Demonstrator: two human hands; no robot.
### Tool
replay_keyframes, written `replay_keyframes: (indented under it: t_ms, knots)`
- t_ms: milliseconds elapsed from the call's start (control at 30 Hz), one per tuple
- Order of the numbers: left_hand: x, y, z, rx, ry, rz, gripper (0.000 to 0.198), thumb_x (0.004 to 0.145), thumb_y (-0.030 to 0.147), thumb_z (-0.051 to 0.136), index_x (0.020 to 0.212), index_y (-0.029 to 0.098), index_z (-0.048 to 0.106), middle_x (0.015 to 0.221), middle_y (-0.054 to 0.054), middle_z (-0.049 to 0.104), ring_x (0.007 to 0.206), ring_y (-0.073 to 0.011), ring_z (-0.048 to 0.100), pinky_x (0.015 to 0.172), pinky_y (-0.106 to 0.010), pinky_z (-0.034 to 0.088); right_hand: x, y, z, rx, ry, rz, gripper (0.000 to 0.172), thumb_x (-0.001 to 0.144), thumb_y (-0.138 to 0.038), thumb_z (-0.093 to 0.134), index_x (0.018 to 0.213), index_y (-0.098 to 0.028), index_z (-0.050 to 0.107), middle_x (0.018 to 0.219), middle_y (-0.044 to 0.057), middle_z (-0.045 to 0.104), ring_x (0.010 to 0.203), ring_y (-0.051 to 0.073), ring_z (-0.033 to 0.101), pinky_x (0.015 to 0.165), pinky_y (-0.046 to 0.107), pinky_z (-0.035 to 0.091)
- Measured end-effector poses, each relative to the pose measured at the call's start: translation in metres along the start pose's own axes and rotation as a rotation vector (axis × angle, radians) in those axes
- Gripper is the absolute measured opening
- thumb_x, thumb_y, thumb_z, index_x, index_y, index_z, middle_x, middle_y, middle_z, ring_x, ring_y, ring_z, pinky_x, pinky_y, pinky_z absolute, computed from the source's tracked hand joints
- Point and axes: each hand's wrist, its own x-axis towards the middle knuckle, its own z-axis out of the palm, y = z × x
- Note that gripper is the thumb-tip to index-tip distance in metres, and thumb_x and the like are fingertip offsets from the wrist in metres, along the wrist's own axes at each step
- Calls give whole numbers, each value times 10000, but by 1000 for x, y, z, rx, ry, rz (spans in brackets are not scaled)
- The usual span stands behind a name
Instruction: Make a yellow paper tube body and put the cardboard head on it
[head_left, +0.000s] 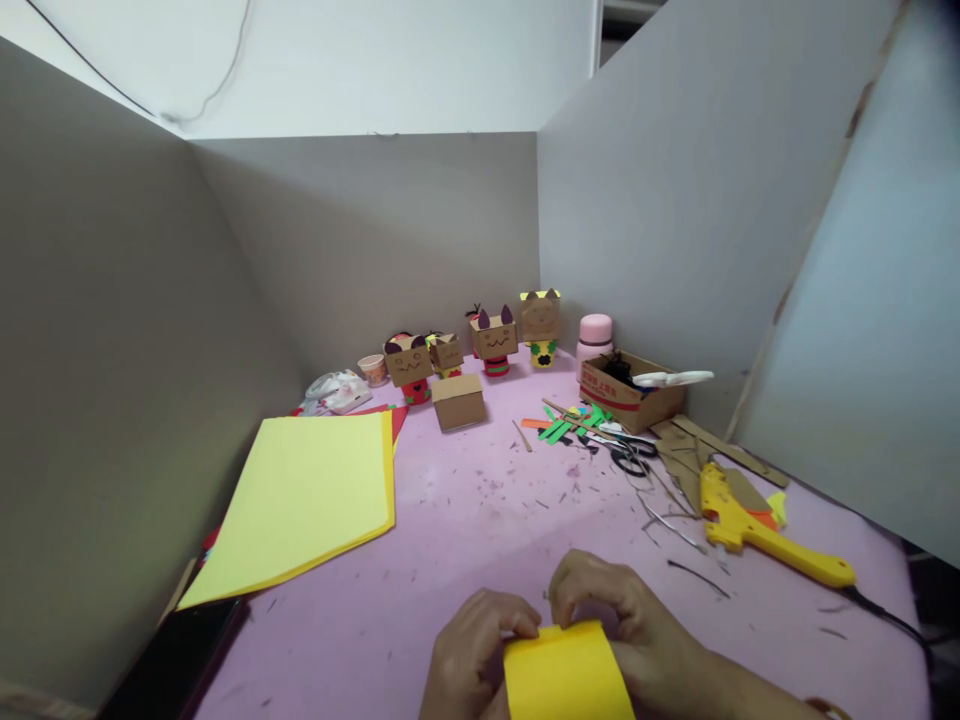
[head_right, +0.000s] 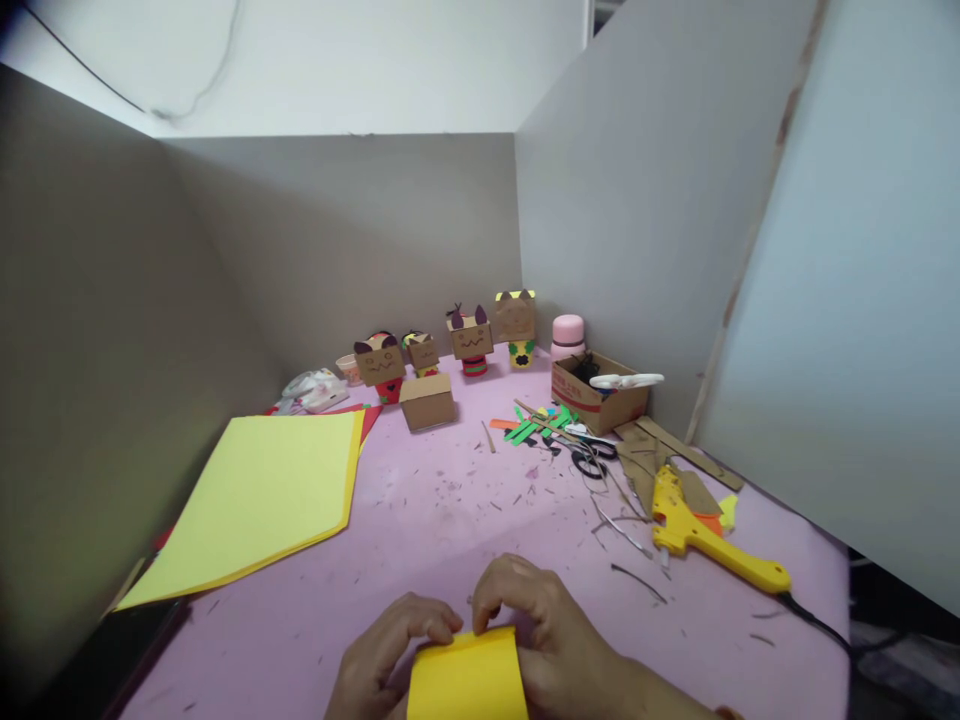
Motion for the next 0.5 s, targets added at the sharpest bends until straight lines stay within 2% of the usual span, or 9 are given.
replay_keyframes:
  t_ms: [67, 233, 367, 500]
  knots:
    - [1, 1, -2, 19, -29, 42, 92, 751, 199, 535, 813, 249, 582, 759, -42, 656, 685, -182, 612, 614, -260, 461, 0, 1, 1, 24, 4, -12, 109, 703, -109, 604, 683, -213, 576, 714, -8, 557, 697, 142, 532, 633, 240, 394]
    - [4, 12, -8, 54, -70, 29, 132, 760, 151, 539, 815, 249, 609, 764, -50, 684, 700, -183, 624, 632, -269, 475, -3, 5, 1, 116, 0, 25, 119, 693, -106, 641, 666, -214, 597, 720, -13, 561, 693, 135, 531, 628, 233, 395]
    - [5, 14, -8, 55, -66, 74, 182, 760, 116, 529, 834, 257, 615, 748, -42, 691, 684, -173, 630, 611, -254, 477, -4, 6, 2, 168, 7, 53, 169, 673, -49, 634, 664, -216, 608, 712, -22, 563, 694, 130, 528, 635, 228, 394]
    - [7, 14, -8, 43, -42, 41, 161, 755, 133, 551, 807, 262, 631, 742, -43, 694, 677, -181, 632, 613, -264, 484, -2, 5, 2, 214, 21, 43, 192, 669, -26, 621, 664, -218, 621, 713, -20, 574, 705, 132, 534, 648, 233, 400]
